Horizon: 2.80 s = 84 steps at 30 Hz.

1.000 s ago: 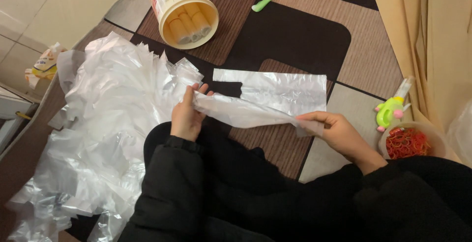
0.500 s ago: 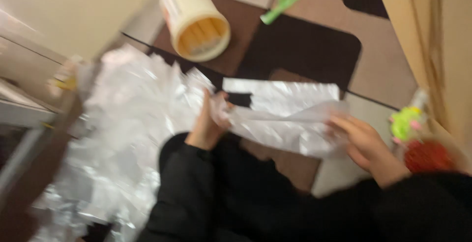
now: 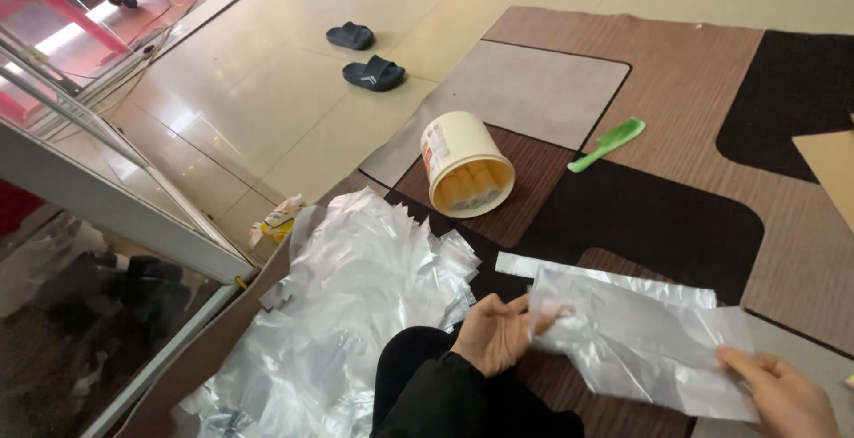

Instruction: Folding and organizing small plastic bags for food packaging

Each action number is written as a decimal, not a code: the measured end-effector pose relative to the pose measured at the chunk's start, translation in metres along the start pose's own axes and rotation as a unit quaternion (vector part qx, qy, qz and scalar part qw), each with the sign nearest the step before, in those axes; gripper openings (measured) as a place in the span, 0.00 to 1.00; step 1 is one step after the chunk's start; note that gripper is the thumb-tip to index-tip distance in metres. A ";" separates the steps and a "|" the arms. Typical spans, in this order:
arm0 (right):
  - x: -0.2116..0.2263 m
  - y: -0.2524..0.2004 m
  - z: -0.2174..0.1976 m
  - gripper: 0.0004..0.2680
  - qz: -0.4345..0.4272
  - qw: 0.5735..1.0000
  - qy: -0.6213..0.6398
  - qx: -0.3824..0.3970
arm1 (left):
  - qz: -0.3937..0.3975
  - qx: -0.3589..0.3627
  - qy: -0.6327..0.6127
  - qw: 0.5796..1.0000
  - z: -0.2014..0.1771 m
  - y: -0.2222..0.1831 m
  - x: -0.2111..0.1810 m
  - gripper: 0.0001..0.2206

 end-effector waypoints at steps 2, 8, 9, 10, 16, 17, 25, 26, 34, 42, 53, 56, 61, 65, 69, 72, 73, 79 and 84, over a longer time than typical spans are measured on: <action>0.014 -0.024 0.005 0.11 -0.032 0.989 0.136 0.046 | 0.083 -0.059 0.010 0.995 -0.024 0.001 -0.020 0.31; 0.000 0.006 -0.004 0.15 -0.024 0.998 -0.052 0.012 | 0.009 -0.246 0.230 0.942 -0.053 -0.008 0.006 0.24; -0.001 0.007 -0.004 0.15 -0.024 0.998 -0.052 0.012 | 0.009 -0.245 0.229 0.942 -0.054 -0.008 0.007 0.24; 0.001 0.009 -0.005 0.15 -0.032 0.998 -0.062 0.006 | 0.017 -0.293 0.300 0.908 -0.059 -0.013 0.000 0.19; 0.015 0.004 -0.003 0.13 -0.102 0.993 -0.058 0.023 | 0.024 -0.421 0.425 0.801 -0.081 -0.021 -0.021 0.13; 0.017 0.002 -0.002 0.10 -0.108 0.993 -0.042 0.023 | 0.039 -0.439 0.426 0.790 -0.089 -0.020 -0.025 0.14; 0.046 -0.012 -0.009 0.12 -0.207 0.978 -0.018 0.014 | 0.106 -0.254 0.395 0.877 -0.185 0.019 -0.080 0.31; 0.043 0.001 -0.006 0.15 -0.239 0.971 -0.008 0.025 | 0.144 -0.234 0.354 0.894 -0.182 0.020 -0.085 0.29; 0.033 0.065 0.024 0.16 -0.297 0.954 -0.016 0.037 | 0.115 -0.406 0.583 0.694 -0.154 0.018 -0.113 0.19; -0.023 0.155 0.065 0.16 -0.202 0.979 -0.012 0.032 | 0.159 -0.353 0.699 0.602 -0.175 0.050 -0.131 0.21; -0.032 0.176 0.071 0.14 -0.200 0.980 -0.007 0.018 | 0.132 -0.463 0.792 0.376 -0.220 0.043 -0.177 0.33; -0.016 0.152 0.060 0.12 -0.224 0.971 -0.082 -0.026 | 0.122 -0.484 0.792 0.351 -0.214 0.037 -0.173 0.25; -0.013 0.144 0.058 0.14 -0.233 0.963 -0.117 -0.061 | 0.100 -0.456 0.820 0.331 -0.193 0.043 -0.157 0.18; -0.015 0.148 0.051 0.13 -0.254 0.951 -0.132 -0.112 | 0.072 -0.441 0.842 0.302 -0.169 0.046 -0.141 0.20; -0.027 0.171 0.061 0.08 -0.278 0.938 -0.170 -0.117 | 0.094 -0.419 0.849 0.307 -0.162 0.050 -0.136 0.21; -0.013 0.141 0.059 0.05 -0.298 0.934 -0.150 -0.126 | 0.086 -0.425 0.836 0.336 -0.144 0.050 -0.124 0.20; -0.009 0.134 0.061 0.05 -0.305 0.933 -0.150 -0.118 | 0.090 -0.424 0.834 0.341 -0.143 0.051 -0.124 0.21; 0.000 0.109 0.064 0.06 -0.294 0.940 -0.155 -0.082 | 0.096 -0.405 0.841 0.346 -0.137 0.055 -0.119 0.22; 0.005 0.090 0.064 0.08 -0.259 0.953 -0.146 -0.057 | 0.095 -0.404 0.839 0.352 -0.154 0.058 -0.125 0.22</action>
Point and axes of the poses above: each hand's wrist, its own y-axis towards the middle knuckle, its own z-axis out of the palm, x = y × z, the point moved 9 cm from there along y, towards the middle knuckle, and after that the axes turned 4 degrees about x, right-handed, at the moved point
